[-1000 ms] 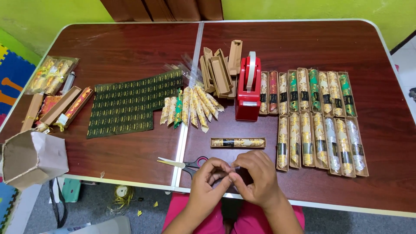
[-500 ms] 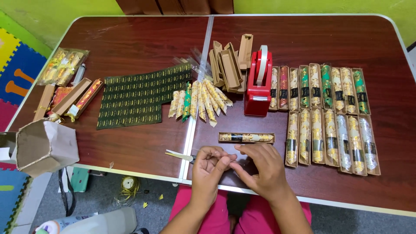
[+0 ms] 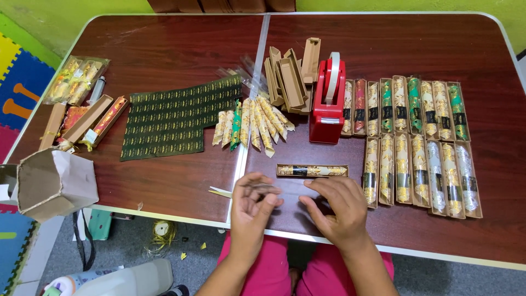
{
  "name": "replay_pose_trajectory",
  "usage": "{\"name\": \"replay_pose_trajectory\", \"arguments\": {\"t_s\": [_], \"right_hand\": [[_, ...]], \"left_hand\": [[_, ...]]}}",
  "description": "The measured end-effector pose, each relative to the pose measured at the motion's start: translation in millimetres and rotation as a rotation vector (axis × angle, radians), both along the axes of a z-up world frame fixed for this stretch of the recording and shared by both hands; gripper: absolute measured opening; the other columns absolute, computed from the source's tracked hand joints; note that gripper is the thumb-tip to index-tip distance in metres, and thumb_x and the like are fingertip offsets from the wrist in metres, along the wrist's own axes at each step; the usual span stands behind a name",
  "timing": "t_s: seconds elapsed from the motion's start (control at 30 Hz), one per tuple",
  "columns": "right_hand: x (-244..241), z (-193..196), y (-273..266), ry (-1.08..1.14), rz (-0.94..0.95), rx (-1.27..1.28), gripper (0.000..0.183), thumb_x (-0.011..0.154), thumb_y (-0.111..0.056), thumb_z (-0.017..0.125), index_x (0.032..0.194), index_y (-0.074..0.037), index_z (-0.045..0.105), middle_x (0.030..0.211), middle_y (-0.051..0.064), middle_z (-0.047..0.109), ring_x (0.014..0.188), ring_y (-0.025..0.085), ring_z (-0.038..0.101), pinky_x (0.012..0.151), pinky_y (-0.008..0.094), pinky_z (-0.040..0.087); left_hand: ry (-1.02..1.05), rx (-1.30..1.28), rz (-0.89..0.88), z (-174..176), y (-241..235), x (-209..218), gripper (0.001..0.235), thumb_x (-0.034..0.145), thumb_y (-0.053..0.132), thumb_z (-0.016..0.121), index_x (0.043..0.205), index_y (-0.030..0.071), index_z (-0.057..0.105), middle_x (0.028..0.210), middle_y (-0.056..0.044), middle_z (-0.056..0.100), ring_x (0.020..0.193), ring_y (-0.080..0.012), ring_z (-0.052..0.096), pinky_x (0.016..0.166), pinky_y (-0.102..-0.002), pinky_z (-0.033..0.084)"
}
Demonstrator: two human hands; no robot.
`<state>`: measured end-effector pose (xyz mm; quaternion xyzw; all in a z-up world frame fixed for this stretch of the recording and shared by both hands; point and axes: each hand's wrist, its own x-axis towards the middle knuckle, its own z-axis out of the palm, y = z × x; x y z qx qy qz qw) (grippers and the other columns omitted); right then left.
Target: The person cuts a sheet of black labels with gold text using scissors, then trims a small label and applies it to a cylindrical candle inside a cardboard box. They use tape to secure the label and place the finished box with other packaged candles.
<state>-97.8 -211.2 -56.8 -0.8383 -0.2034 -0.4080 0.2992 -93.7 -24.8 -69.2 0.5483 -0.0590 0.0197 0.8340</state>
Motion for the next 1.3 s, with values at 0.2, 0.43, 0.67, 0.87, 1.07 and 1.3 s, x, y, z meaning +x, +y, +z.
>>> {"name": "replay_pose_trajectory", "arguments": {"t_s": [0.2, 0.43, 0.67, 0.87, 1.07, 1.3], "right_hand": [[3.2, -8.8, -2.1, -0.042, -0.056, 0.035, 0.028, 0.087, -0.019, 0.084, 0.105, -0.002, 0.071, 0.101, 0.010, 0.077, 0.091, 0.024, 0.070, 0.081, 0.034, 0.056], [1.2, -20.3, -6.1, -0.092, -0.117, 0.076, 0.028, 0.087, -0.015, 0.084, 0.105, -0.001, 0.067, 0.099, 0.014, 0.074, 0.091, 0.027, 0.070, 0.083, 0.039, 0.057], [-0.5, -10.8, -3.1, -0.129, -0.112, 0.008, 0.030, 0.086, -0.014, 0.087, 0.101, -0.004, 0.063, 0.092, 0.011, 0.071, 0.084, 0.026, 0.065, 0.079, 0.039, 0.053], [-3.0, -13.1, -4.8, -0.112, -0.003, -0.099, 0.027, 0.090, -0.020, 0.080, 0.107, -0.008, 0.063, 0.102, 0.008, 0.070, 0.090, 0.027, 0.061, 0.080, 0.040, 0.049], [-1.7, -24.0, -5.0, 0.023, -0.148, -0.051, 0.037, 0.094, -0.034, 0.072, 0.120, -0.010, 0.065, 0.107, 0.010, 0.067, 0.095, 0.027, 0.058, 0.082, 0.039, 0.043], [7.5, -22.1, 0.9, 0.125, -0.423, -0.231, 0.016, 0.095, -0.029, 0.067, 0.110, -0.027, 0.074, 0.099, -0.003, 0.056, 0.093, 0.026, 0.054, 0.086, 0.040, 0.037]], "left_hand": [[-0.085, 0.050, 0.139, 7.6, 13.8, 3.0, 0.037, 0.094, 0.002, 0.067, 0.124, 0.007, 0.046, 0.115, -0.017, 0.056, 0.099, -0.0224, 0.063, 0.081, -0.036, 0.066], [0.080, 0.176, -0.077, 6.7, -9.5, -4.8, 0.022, 0.090, 0.010, 0.074, 0.111, 0.008, 0.067, 0.111, -0.008, 0.071, 0.098, -0.0169, 0.068, 0.076, -0.028, 0.059], [0.026, -0.042, -0.197, 6.1, -44.9, -9.4, 0.041, 0.093, 0.016, 0.072, 0.130, 0.006, 0.055, 0.131, -0.015, 0.065, 0.119, -0.0225, 0.066, 0.102, -0.033, 0.055], [0.066, -0.058, -0.098, 2.7, -43.7, -4.5, 0.036, 0.090, 0.012, 0.075, 0.121, 0.005, 0.057, 0.120, -0.016, 0.070, 0.110, -0.0215, 0.069, 0.099, -0.031, 0.056], [-0.045, 0.081, 0.114, -4.9, -11.3, 14.5, 0.035, 0.091, 0.011, 0.075, 0.121, 0.006, 0.060, 0.116, -0.013, 0.073, 0.102, -0.0214, 0.072, 0.089, -0.032, 0.059], [-0.411, 0.572, 0.468, -12.6, 38.2, 51.8, 0.032, 0.087, 0.014, 0.083, 0.112, 0.004, 0.067, 0.107, -0.011, 0.072, 0.100, -0.0260, 0.073, 0.093, -0.039, 0.056]]}}
